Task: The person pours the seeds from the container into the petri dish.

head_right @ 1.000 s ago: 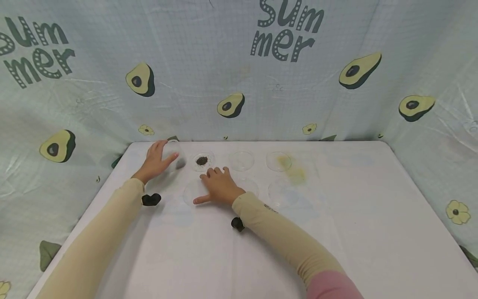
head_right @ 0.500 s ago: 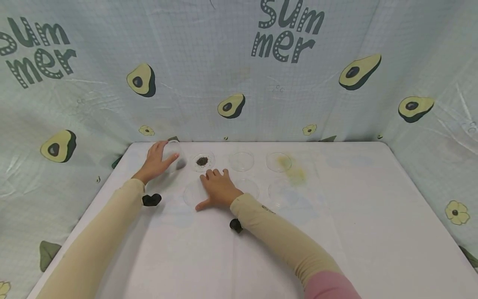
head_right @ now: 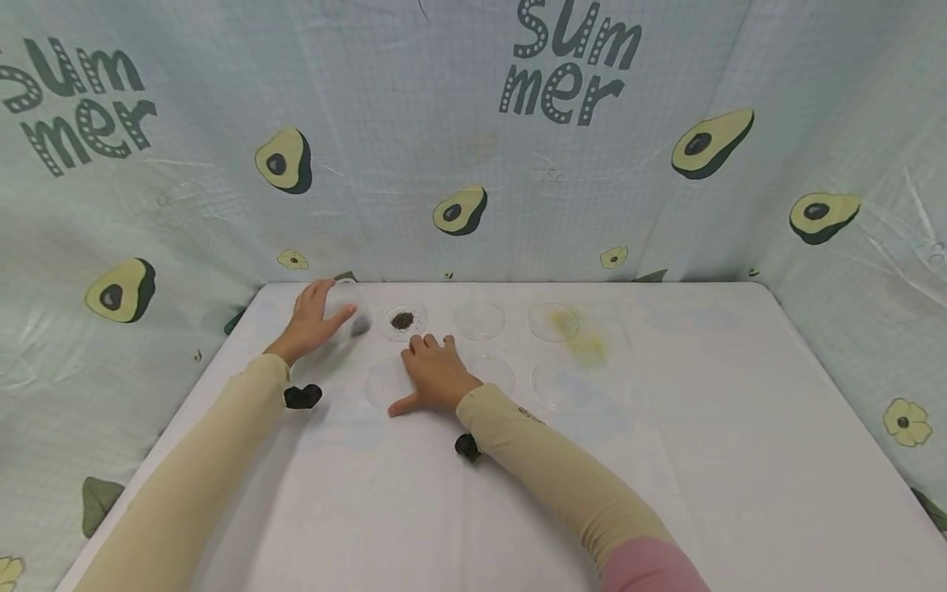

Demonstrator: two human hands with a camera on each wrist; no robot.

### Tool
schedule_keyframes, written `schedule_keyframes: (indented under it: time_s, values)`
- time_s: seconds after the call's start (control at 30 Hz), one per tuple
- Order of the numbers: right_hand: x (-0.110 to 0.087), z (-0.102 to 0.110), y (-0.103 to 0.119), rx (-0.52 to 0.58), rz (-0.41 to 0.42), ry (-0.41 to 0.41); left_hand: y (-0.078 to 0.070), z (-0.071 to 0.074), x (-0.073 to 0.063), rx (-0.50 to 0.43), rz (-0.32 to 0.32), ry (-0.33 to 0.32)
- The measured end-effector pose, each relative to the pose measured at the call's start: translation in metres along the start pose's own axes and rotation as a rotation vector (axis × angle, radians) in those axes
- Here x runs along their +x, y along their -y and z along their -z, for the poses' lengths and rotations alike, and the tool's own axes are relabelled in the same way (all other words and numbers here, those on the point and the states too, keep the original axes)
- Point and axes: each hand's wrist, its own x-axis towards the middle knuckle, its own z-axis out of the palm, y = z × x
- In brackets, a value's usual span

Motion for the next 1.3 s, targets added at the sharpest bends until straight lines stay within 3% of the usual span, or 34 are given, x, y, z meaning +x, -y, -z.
schedule_keyframes:
  time_s: [1.3]
  values:
    - [0.007,0.014,-0.018,0.047,-0.103,-0.048,-0.006,0.001,-0.002,0.006,0.023,0.014]
